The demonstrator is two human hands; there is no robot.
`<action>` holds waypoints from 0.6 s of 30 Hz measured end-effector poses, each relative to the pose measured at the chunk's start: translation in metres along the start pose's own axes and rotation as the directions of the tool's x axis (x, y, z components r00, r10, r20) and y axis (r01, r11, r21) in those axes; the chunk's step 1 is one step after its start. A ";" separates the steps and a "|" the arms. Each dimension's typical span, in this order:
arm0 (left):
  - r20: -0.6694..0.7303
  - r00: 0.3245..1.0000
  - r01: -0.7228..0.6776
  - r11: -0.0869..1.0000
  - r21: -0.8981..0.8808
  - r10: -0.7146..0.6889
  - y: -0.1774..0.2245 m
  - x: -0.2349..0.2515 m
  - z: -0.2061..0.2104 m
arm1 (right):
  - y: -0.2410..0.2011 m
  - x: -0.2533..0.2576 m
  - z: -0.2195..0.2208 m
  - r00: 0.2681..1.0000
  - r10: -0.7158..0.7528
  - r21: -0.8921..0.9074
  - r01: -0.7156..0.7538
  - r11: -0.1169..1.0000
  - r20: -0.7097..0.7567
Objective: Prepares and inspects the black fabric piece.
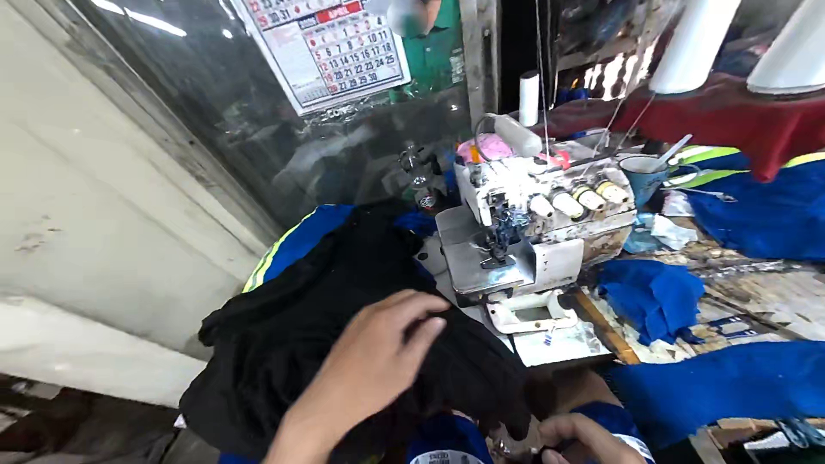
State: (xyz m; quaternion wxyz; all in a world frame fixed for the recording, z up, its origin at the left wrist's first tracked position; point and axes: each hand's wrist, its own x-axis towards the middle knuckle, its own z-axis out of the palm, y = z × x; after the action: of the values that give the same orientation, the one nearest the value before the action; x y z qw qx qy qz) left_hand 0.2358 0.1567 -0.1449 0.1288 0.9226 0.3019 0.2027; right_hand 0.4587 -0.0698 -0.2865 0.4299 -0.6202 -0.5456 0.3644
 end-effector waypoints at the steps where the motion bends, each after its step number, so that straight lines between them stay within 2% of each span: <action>1: -0.019 0.999 0.040 0.998 0.052 -0.039 -0.021 -0.016 -0.009 | -0.003 0.004 0.002 1.000 0.011 0.007 -0.011 1.000 -0.025; 4: -0.090 0.992 0.103 0.984 0.144 -0.090 -0.068 -0.066 -0.021 | -0.011 0.022 0.008 0.996 0.093 0.007 -0.093 0.996 -0.006; 6: -0.117 0.987 0.118 0.989 0.095 -0.106 -0.071 -0.089 -0.022 | -0.017 0.033 0.009 0.982 0.186 0.020 -0.187 0.982 0.038; 8: -0.107 0.985 0.145 0.988 0.054 -0.139 -0.067 -0.100 -0.017 | -0.029 0.039 0.006 0.980 0.194 0.054 -0.196 0.979 0.031; 10: -0.080 0.988 0.134 0.991 0.024 -0.131 -0.071 -0.103 0.000 | -0.041 0.042 0.000 0.997 0.070 0.125 -0.065 0.990 -0.039; 13: -0.210 0.975 0.081 0.996 0.023 -0.075 -0.088 -0.097 0.020 | -0.057 0.063 -0.020 0.978 -0.133 0.253 0.172 0.952 -0.162; 16: -0.335 0.939 0.055 0.996 -0.077 -0.078 -0.084 -0.079 0.007 | -0.081 0.088 -0.027 0.960 -0.076 0.501 0.207 0.841 -0.268; 18: -0.273 0.959 0.056 0.996 -0.076 -0.075 -0.075 -0.073 0.001 | -0.092 0.098 -0.026 0.956 -0.018 0.605 0.200 0.771 -0.293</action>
State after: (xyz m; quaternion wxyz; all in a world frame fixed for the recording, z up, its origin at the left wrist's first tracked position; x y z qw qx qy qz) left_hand 0.1448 0.1716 -0.1943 0.1232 0.8700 0.3403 0.3350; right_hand 0.4627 0.0273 -0.1894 0.7029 -0.4519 -0.3642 0.4113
